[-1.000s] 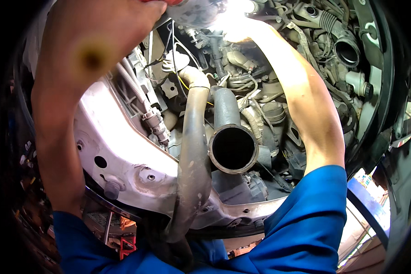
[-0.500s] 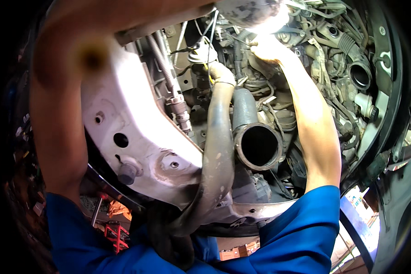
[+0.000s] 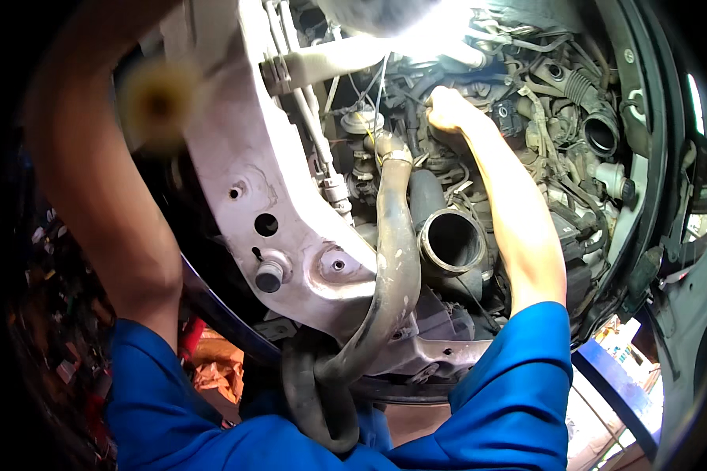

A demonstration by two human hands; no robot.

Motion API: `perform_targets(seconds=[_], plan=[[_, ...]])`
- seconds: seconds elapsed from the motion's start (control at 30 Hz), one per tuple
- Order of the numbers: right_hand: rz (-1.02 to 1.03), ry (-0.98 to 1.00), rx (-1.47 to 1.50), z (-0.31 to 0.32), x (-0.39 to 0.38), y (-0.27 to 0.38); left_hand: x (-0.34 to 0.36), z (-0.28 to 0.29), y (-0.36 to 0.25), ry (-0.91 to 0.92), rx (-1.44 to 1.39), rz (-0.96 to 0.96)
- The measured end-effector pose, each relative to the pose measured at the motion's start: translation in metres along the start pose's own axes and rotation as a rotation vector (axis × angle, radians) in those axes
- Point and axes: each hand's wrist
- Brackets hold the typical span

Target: The person removes components from a car engine bay using an impact driver and a socket wrench, then detaches a large flexible hose and continues working on the internal engine area.

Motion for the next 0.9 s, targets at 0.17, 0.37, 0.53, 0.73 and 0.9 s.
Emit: perform_targets(seconds=[0.17,0.37,0.53,0.73,0.9], plan=[[0.002,0.059,-0.049,-0.014,-0.012,-0.025,0.011,-0.044,-0.009,0.004,0.14,-0.107],[0.114,0.002,0.127,-0.015,0.0,-0.018,0.008,-0.073,-0.008,-0.108,0.216,-0.086],[0.17,-0.093,-0.122,-0.008,-0.004,-0.005,0.014,-0.062,0.011,0.002,0.136,-0.156],[-0.1,0.114,-0.5,0.023,-0.002,0.035,0.016,-0.062,0.027,0.084,0.127,-0.398],[0.007,-0.033,-0.341,0.018,0.002,0.007,0.024,-0.072,0.029,0.089,0.115,-0.452]])
Point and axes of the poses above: each hand's wrist, its own x-axis towards the middle knuckle, its own z-axis out of the back of the hand, y = z × x, and after that the axes turned 5 degrees about y, right-handed
